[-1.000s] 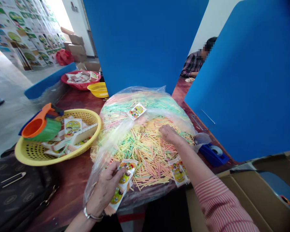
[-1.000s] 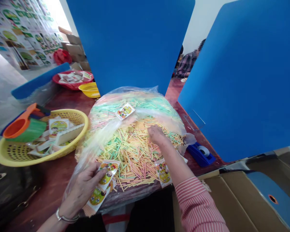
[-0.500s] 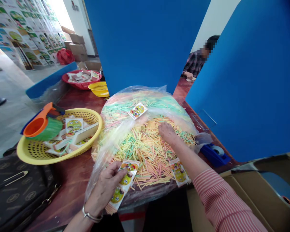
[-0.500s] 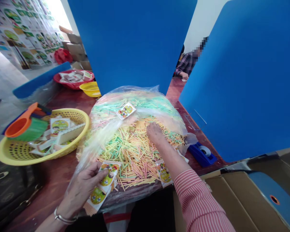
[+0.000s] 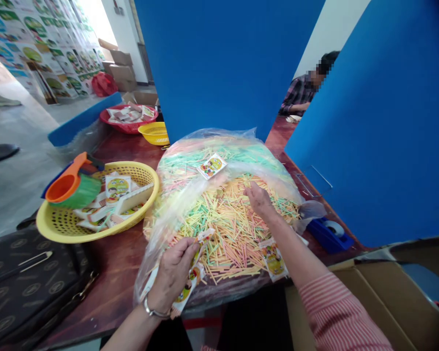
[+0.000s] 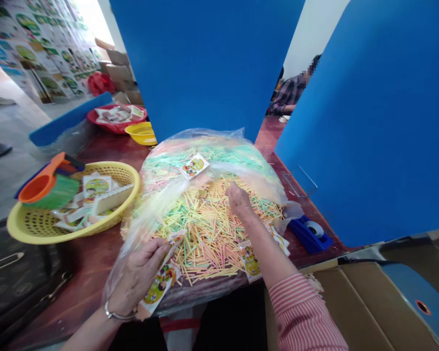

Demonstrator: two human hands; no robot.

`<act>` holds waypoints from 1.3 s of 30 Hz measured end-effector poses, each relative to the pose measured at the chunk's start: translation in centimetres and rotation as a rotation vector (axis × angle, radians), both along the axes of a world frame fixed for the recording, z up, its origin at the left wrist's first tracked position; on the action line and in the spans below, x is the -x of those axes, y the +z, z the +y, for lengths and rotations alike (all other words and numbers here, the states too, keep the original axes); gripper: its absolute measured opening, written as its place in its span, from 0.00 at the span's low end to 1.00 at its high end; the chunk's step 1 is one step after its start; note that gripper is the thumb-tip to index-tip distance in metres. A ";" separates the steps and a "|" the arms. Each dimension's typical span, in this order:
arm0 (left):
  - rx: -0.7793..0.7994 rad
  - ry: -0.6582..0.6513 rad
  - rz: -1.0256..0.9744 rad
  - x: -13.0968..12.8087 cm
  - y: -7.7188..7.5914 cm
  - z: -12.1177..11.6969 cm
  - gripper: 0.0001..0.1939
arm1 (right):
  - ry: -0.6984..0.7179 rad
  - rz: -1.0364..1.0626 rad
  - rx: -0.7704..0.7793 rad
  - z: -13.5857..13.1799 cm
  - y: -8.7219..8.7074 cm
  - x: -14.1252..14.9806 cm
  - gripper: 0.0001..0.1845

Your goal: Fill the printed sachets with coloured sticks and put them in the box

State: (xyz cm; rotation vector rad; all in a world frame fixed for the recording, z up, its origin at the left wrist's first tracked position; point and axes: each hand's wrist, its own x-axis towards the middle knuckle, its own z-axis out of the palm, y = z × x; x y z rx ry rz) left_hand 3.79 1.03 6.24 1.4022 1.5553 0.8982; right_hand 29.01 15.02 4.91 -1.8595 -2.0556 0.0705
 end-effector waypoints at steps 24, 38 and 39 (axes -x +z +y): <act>0.036 -0.282 -0.135 -2.2 -1.8 1.7 0.14 | 0.184 1.301 -0.147 -7.5 0.2 6.6 0.08; 0.195 -0.321 -0.316 -2.6 -2.1 1.9 0.15 | 0.226 1.713 -0.155 -9.4 0.4 8.6 0.11; 0.192 -0.328 -0.309 -2.6 -2.1 1.8 0.15 | 0.219 1.732 -0.180 -9.5 0.3 8.6 0.10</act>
